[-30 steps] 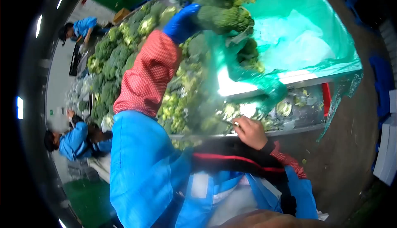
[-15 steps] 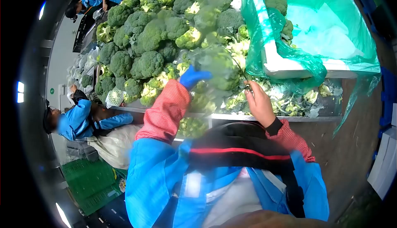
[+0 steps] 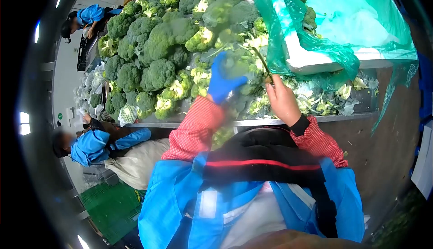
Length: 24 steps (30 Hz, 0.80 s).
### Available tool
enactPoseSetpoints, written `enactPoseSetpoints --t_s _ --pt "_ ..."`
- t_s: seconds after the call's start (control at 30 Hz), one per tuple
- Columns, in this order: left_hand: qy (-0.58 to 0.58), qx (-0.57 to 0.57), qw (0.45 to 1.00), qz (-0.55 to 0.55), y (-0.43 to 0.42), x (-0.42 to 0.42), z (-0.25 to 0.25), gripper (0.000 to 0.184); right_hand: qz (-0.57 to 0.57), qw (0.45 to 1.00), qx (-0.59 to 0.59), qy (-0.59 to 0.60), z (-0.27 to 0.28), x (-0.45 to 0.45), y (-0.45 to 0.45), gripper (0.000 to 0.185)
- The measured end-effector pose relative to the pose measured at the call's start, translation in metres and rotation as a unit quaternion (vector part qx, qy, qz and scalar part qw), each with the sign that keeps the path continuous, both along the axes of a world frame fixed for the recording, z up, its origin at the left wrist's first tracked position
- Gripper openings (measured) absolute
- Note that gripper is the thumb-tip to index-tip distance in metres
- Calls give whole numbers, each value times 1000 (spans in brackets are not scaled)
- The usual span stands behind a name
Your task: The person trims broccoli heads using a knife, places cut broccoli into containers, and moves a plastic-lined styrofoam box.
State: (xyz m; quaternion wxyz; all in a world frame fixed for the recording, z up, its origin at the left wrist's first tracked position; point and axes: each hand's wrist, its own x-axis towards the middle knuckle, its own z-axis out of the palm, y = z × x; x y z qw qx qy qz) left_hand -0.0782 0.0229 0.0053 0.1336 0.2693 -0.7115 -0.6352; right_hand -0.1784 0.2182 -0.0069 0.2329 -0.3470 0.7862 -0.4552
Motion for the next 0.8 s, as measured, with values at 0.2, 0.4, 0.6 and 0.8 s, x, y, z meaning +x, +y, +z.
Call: enactPoseSetpoints --t_s 0.2,0.4,0.6,0.8 --pt "-36 159 986 45 -10 23 -8 99 16 999 36 28 -7 2 9 19" --pt "-41 199 976 80 -16 35 -23 80 34 998 40 29 -2 -1 5 20" --pt "-111 240 958 115 -21 50 -41 57 93 995 20 0 -9 0 -6 19" --pt "-47 118 992 27 -26 45 -44 88 142 976 139 92 -13 -5 -12 13"
